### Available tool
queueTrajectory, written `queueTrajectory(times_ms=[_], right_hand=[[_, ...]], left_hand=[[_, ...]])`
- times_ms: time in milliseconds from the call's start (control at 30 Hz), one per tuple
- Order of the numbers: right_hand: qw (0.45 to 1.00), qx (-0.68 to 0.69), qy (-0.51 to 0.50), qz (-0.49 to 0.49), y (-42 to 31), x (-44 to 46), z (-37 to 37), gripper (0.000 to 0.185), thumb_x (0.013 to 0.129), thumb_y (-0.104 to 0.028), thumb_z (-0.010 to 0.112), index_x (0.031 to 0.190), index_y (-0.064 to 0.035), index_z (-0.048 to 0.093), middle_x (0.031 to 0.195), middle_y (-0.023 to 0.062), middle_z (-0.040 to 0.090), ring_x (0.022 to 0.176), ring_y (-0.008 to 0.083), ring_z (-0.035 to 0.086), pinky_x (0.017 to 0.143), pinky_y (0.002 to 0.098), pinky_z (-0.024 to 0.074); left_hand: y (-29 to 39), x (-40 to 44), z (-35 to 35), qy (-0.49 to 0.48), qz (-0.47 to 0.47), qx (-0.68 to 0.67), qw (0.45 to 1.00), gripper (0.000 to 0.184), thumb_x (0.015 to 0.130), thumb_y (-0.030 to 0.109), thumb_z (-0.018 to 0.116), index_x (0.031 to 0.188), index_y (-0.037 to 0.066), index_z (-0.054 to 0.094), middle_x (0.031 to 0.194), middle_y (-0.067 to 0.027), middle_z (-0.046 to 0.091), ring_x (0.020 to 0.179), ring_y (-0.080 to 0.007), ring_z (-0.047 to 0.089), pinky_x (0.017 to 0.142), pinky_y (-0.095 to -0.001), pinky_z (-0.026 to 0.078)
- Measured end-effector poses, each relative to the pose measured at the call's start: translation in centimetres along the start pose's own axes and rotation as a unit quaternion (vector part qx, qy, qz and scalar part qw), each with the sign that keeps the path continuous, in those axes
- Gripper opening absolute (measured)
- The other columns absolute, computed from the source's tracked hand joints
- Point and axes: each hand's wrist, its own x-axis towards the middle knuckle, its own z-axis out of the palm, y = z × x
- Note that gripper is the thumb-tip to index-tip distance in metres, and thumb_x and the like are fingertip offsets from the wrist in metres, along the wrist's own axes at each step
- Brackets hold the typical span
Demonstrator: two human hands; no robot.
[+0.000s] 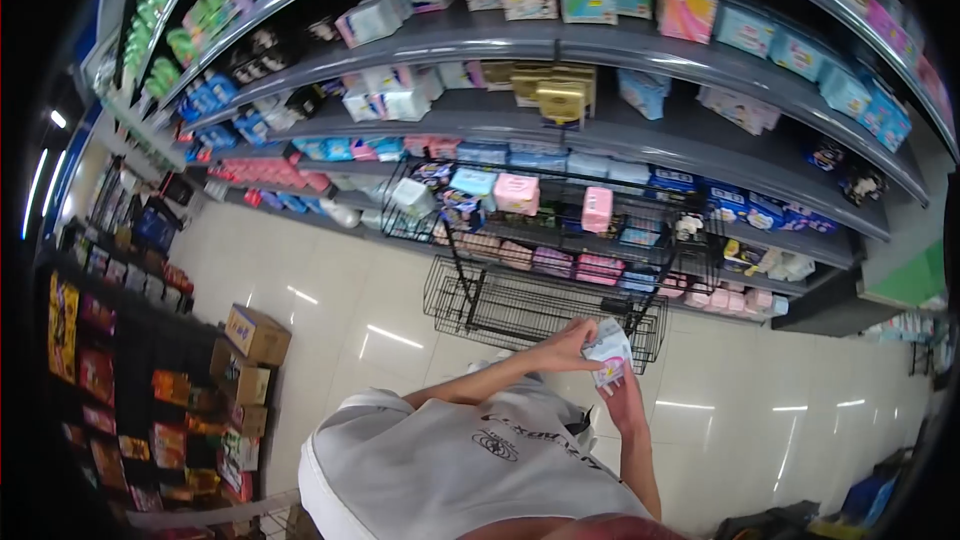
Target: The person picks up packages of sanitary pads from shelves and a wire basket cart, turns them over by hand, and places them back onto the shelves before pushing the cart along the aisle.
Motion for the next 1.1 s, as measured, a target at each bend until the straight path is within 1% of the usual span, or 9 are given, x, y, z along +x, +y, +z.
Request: queueTrajectory(times_ms=[200, 400, 467, 600, 667, 833, 900, 967, 1100], right_hand=[[0.984, -0.174, 0.01, -0.029, 1.0, 1.8, 10.1, 0.053, 0.092, -0.038, 0.061, 0.135, -0.0127, 0.043, 0.126, -0.0002, 0.051, 0.113, 0.0143, 0.048, 0.097, 0.0374, 0.038], [0.985, -0.151, 0.003, 0.086, 8.0, 6.3, 18.3, 0.062, 0.089, -0.042, 0.065, 0.137, -0.0117, 0.039, 0.125, 0.0022, 0.05, 0.113, 0.0162, 0.047, 0.095, 0.0373, 0.04], [0.98, -0.147, -0.012, 0.136, 10.3, 8.0, 21.1, 0.061, 0.089, -0.045, 0.064, 0.134, -0.0105, 0.043, 0.12, 0.0003, 0.053, 0.099, 0.0121, 0.051, 0.082, 0.0282, 0.0426], [0.948, -0.248, -0.096, 0.177, 12.5, 10.3, 25.9, 0.061, 0.088, -0.045, 0.066, 0.133, -0.0088, 0.044, 0.113, 0.0001, 0.056, 0.089, 0.01, 0.052, 0.075, 0.0237, 0.0429], [0.901, -0.375, -0.189, 0.105, 11.4, 10.2, 28.9, 0.064, 0.087, -0.04, 0.068, 0.135, -0.0087, 0.041, 0.114, 0.0035, 0.055, 0.099, 0.0091, 0.051, 0.081, 0.0257, 0.043], [0.88, -0.406, -0.241, 0.061, 11.2, 12.2, 32.1, 0.059, 0.085, -0.022, 0.072, 0.133, -0.0017, 0.044, 0.127, 0.0081, 0.055, 0.115, 0.0152, 0.052, 0.098, 0.0297, 0.0417], [0.866, -0.421, -0.263, 0.052, 11.6, 13.6, 32.5, 0.06, 0.085, -0.022, 0.073, 0.133, -0.0015, 0.044, 0.126, 0.0084, 0.056, 0.113, 0.0151, 0.053, 0.097, 0.0296, 0.0427], [0.846, -0.443, -0.292, 0.06, 11.8, 14.9, 33.2, 0.063, 0.083, -0.019, 0.075, 0.134, -0.0013, 0.043, 0.125, 0.0085, 0.056, 0.11, 0.0151, 0.055, 0.094, 0.0295, 0.0449], [0.807, -0.465, -0.361, 0.036, 11.5, 17.6, 35.2, 0.064, 0.08, -0.022, 0.076, 0.132, -0.0003, 0.045, 0.122, 0.0093, 0.058, 0.107, 0.0152, 0.057, 0.091, 0.0301, 0.0472]], left_hand=[[-4.5, -4.4, -6.7, 0.086, -0.103, -0.078, 0.988, 0.059, 0.073, 0.049, 0.077, 0.09, 0.004, 0.042, 0.087, -0.0092, 0.044, 0.08, -0.0203, 0.043, 0.069, -0.0329, 0.04], [-9.0, -9.1, -15.9, 0.085, -0.044, -0.061, 0.993, 0.058, 0.079, 0.051, 0.073, 0.09, 0.004, 0.042, 0.082, -0.0047, 0.04, 0.076, -0.0158, 0.039, 0.064, -0.0304, 0.037], [-10.1, -11.7, -18.7, 0.107, -0.101, -0.076, 0.986, 0.057, 0.078, 0.051, 0.073, 0.088, 0.004, 0.041, 0.08, -0.0035, 0.039, 0.075, -0.0151, 0.038, 0.064, -0.0298, 0.036], [-13.9, -17.6, -22.3, 0.159, -0.138, -0.101, 0.972, 0.053, 0.081, 0.049, 0.073, 0.088, 0.005, 0.042, 0.079, -0.0015, 0.037, 0.074, -0.0135, 0.036, 0.063, -0.0288, 0.035], [-15.0, -20.3, -23.3, 0.168, -0.143, -0.118, 0.968, 0.052, 0.082, 0.047, 0.072, 0.09, 0.005, 0.044, 0.08, -0.0013, 0.037, 0.074, -0.0131, 0.035, 0.064, -0.0283, 0.035], [-16.3, -23.3, -24.7, 0.176, -0.154, -0.152, 0.96, 0.052, 0.081, 0.04, 0.075, 0.106, 0.001, 0.05, 0.095, -0.0085, 0.054, 0.085, -0.0156, 0.051, 0.073, -0.0292, 0.045], [-16.9, -23.7, -24.2, 0.182, -0.164, -0.143, 0.959, 0.054, 0.081, 0.038, 0.076, 0.111, 0.0, 0.051, 0.1, -0.0107, 0.058, 0.088, -0.0172, 0.056, 0.076, -0.0304, 0.048], [-17.0, -24.2, -23.7, 0.268, -0.175, -0.073, 0.945, 0.059, 0.078, 0.042, 0.076, 0.11, -0.002, 0.053, 0.1, -0.0178, 0.059, 0.09, -0.0261, 0.06, 0.077, -0.0369, 0.049], [-15.8, -25.0, -23.9, 0.332, -0.237, -0.077, 0.91, 0.058, 0.079, 0.039, 0.076, 0.114, -0.001, 0.054, 0.104, -0.0169, 0.061, 0.094, -0.0255, 0.062, 0.082, -0.0352, 0.05]])
